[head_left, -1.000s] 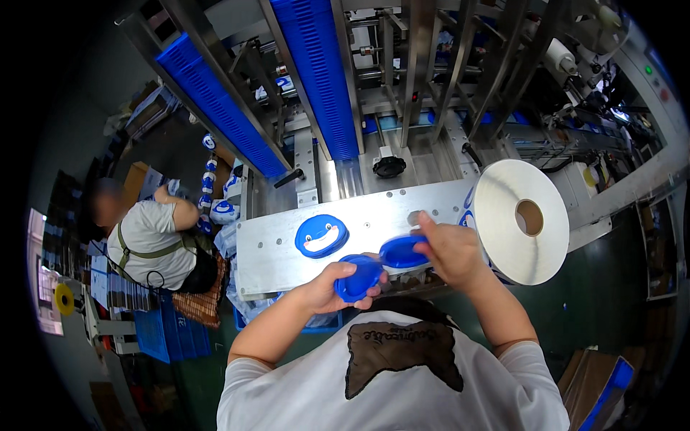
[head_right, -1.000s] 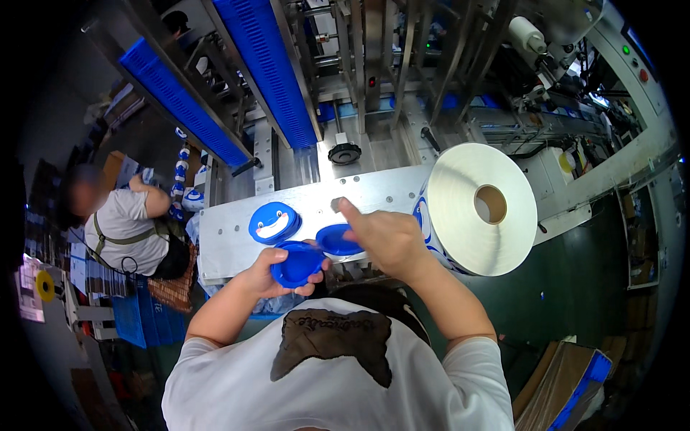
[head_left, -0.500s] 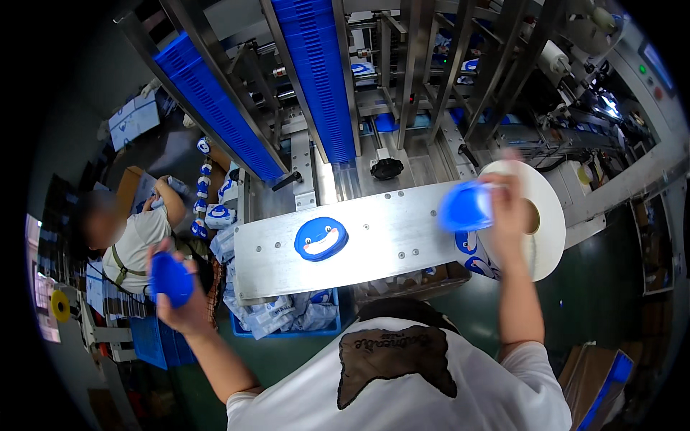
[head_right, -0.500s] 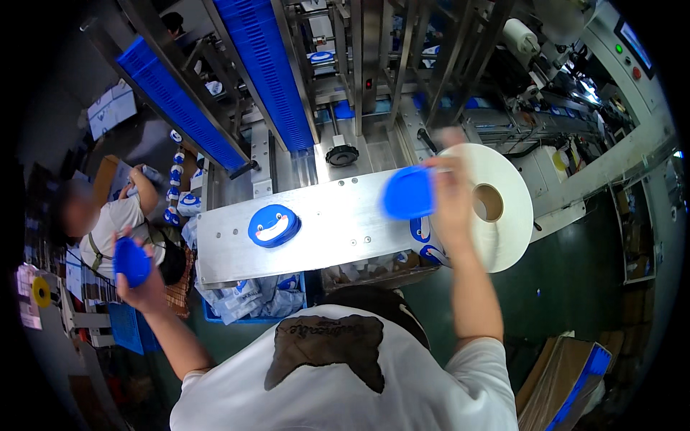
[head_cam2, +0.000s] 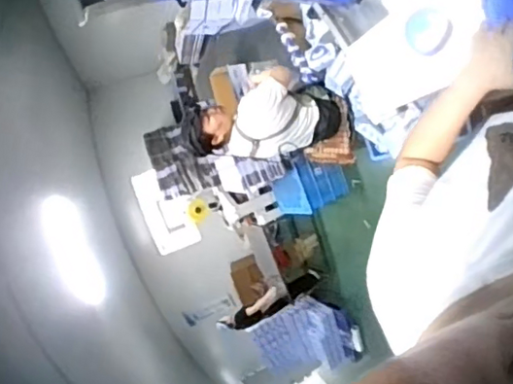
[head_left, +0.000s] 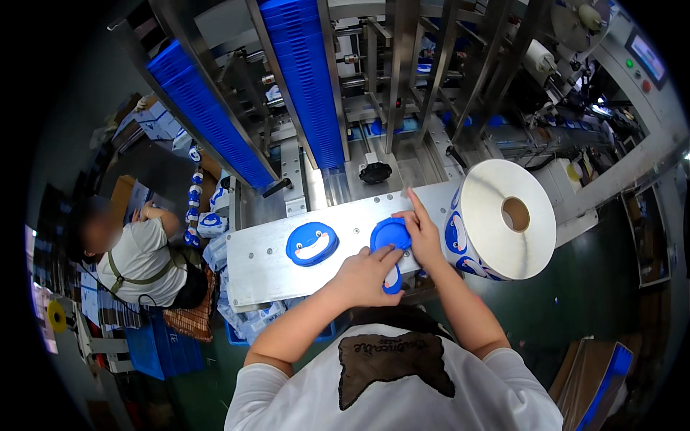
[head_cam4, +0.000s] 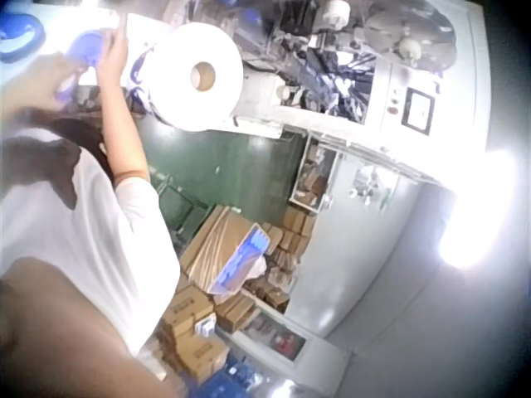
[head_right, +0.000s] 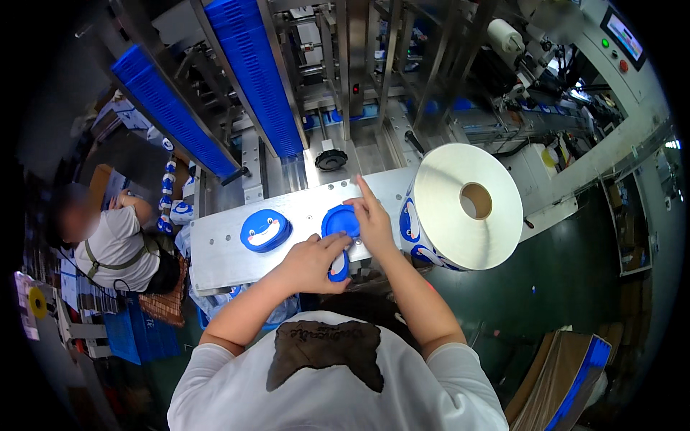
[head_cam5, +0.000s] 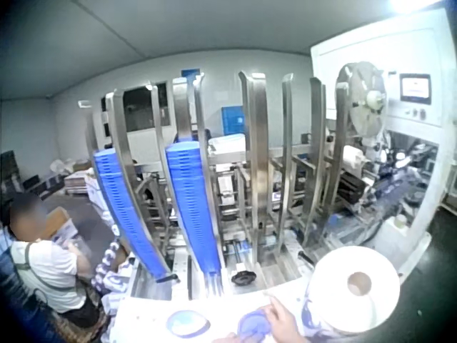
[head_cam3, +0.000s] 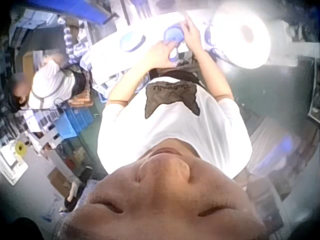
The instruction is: The person peels circular labels from a roll and applies them to the top of blue plastic lids before placing the lids into a machine.
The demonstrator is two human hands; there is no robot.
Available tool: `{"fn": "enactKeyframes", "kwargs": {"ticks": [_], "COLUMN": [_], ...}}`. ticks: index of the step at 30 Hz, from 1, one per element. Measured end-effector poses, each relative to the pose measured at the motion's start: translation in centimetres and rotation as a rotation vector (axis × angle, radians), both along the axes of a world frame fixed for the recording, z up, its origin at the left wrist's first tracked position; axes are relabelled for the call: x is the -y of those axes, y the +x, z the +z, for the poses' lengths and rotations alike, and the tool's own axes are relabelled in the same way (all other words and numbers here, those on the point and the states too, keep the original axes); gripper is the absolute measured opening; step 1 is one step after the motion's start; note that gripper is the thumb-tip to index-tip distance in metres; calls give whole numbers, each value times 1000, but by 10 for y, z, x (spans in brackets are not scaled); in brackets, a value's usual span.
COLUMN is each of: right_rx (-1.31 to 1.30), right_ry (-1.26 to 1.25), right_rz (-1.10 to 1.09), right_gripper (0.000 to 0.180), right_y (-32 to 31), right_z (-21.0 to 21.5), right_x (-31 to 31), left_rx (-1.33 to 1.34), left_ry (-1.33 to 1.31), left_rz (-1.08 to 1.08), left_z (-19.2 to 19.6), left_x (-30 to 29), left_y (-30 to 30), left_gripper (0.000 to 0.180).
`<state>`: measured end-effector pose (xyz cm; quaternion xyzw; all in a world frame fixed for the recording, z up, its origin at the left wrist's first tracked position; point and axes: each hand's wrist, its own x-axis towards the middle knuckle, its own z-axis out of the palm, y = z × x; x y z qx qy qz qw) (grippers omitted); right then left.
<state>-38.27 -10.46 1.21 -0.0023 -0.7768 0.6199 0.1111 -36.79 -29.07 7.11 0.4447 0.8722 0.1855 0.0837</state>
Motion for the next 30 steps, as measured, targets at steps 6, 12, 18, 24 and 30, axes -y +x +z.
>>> {"fn": "enactKeyframes", "kwargs": {"ticks": [6,12,18,24,30], "right_rx": [26,26,-127,-79,10], "right_ry": [-96,67,626,80,-317], "right_rz": [28,-198,-283,-5,35], "right_gripper": [56,46,47,61,52], "right_y": [-2,-1,1,-10,5], "right_z": [-5,-2,4,-5,26], "right_x": [-6,-4,10,-9,-10], "left_rx": [69,159,213,106,132], "left_ry": [-61,132,-52,-345,-373], "left_rz": [38,-2,43,28,34], "left_z": [5,5,10,16,15], "left_x": [-1,1,-4,-14,-14], "left_y": [-14,-7,-2,2,-5], "left_gripper": [81,79,86,99,99]}}
